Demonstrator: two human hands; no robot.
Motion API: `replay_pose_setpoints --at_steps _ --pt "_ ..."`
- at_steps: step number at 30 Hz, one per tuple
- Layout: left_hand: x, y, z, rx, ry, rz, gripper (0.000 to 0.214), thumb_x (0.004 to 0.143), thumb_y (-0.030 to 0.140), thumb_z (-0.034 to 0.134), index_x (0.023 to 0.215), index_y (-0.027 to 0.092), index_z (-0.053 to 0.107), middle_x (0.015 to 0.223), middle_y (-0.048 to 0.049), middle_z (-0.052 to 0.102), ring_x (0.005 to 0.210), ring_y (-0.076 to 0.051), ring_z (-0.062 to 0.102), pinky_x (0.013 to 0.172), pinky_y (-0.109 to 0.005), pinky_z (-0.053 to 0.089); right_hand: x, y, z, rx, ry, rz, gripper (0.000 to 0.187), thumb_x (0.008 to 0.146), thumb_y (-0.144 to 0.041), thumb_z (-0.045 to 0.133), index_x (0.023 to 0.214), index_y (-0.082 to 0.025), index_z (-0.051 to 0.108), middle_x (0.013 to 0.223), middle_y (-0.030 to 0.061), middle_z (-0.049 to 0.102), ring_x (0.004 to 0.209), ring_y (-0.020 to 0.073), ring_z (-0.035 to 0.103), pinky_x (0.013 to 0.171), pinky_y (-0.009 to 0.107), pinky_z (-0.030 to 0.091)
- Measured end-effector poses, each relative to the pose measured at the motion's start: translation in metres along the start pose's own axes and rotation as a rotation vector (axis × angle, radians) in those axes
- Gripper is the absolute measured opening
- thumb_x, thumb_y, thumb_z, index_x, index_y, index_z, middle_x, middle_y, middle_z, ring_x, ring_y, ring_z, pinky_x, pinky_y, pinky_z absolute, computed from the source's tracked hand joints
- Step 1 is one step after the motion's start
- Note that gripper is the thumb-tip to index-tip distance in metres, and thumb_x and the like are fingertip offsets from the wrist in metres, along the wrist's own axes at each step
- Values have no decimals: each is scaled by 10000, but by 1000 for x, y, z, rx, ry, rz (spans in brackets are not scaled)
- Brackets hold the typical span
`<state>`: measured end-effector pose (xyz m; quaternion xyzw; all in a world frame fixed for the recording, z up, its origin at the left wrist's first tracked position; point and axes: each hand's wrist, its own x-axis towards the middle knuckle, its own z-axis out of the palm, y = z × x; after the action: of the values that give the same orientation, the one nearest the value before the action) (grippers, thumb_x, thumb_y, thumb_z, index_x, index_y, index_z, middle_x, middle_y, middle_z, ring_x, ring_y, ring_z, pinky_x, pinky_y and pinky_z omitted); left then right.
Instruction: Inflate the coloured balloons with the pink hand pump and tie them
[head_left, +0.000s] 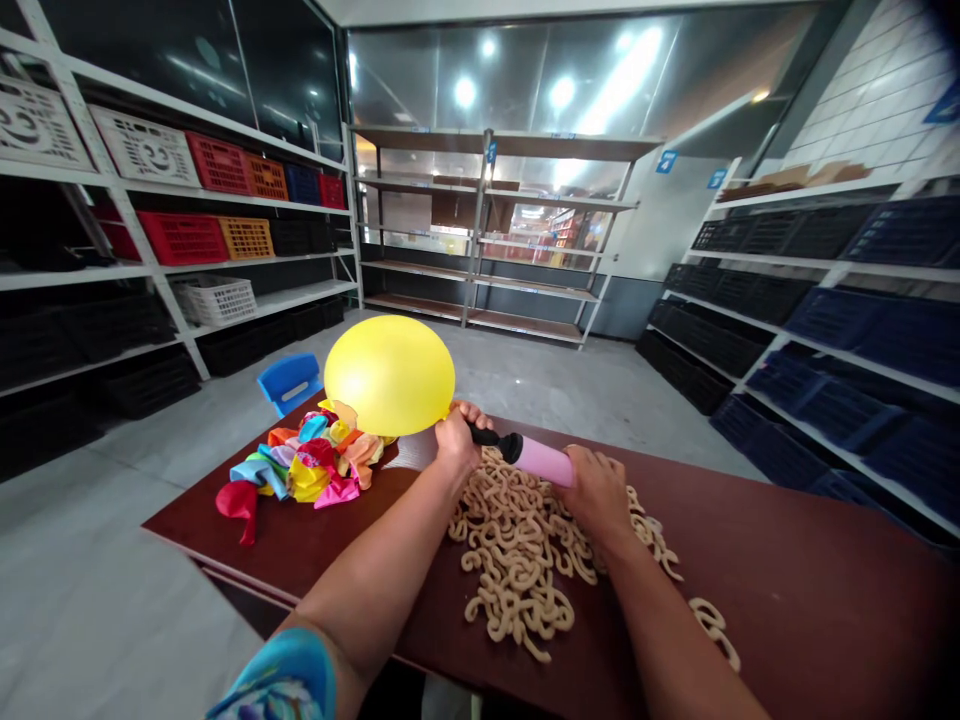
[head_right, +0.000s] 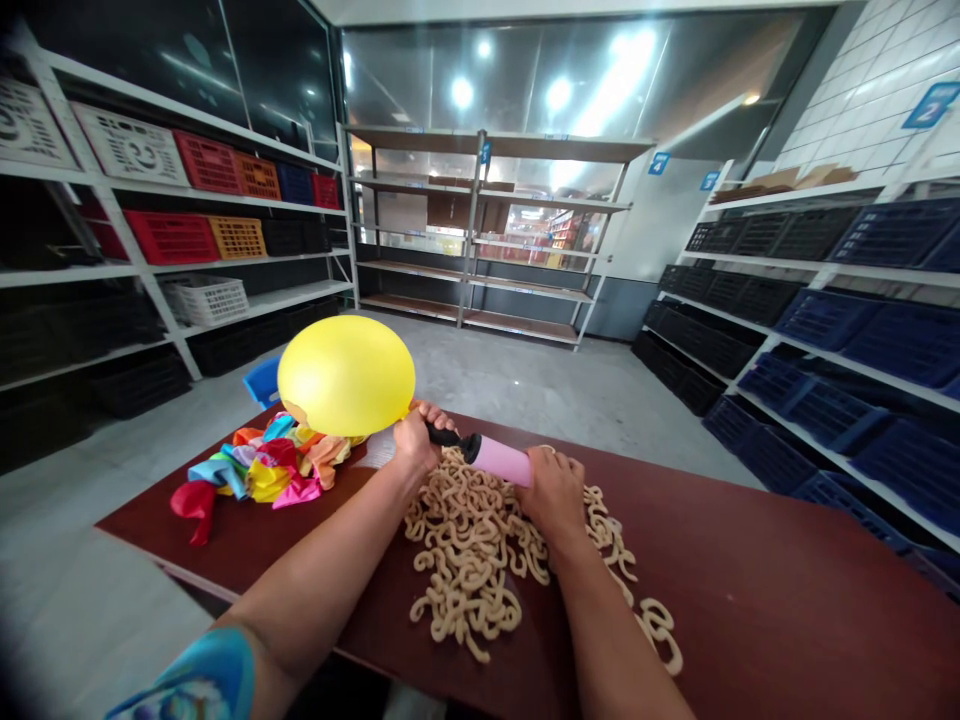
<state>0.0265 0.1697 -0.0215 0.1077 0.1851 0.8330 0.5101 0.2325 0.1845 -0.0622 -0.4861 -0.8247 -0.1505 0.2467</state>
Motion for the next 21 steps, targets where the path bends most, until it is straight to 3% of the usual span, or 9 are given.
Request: replay_pose_setpoints --at_steps 6,9,16,21 --pt "15 39 -1 0 49 94 176 605 43 378 605 188 279 496 61 262 374 -72 309 435 -229 296 1 22 1 -29 32 121 184 750 -233 480 920 -204 544 865 45 599 848 187 467 824 330 191" --pt "18 47 -1 -25 69 122 184 580 27 370 612 186 282 499 63 248 371 -66 297 427 -219 273 1 27 -1 -61 24 181 145 775 -242 447 870 -201 549 847 42 595 828 180 456 804 336 188" --pt "6 15 0 -23 21 78 214 589 28 409 622 190 273 511 69 247 382 -60 311 443 -220 291 1 7 -6 -66 -15 116 241 702 -178 490 940 -188 527 881 56 585 860 195 451 817 335 184" --pt "-5 -6 2 -19 -21 18 209 609 30 412 611 187 274 514 61 246 394 -64 321 441 -221 292 1 -7 -9 -27 -28 42 289 687 -234 529 967 -167 523 922 75 585 875 208 459 830 332 210"
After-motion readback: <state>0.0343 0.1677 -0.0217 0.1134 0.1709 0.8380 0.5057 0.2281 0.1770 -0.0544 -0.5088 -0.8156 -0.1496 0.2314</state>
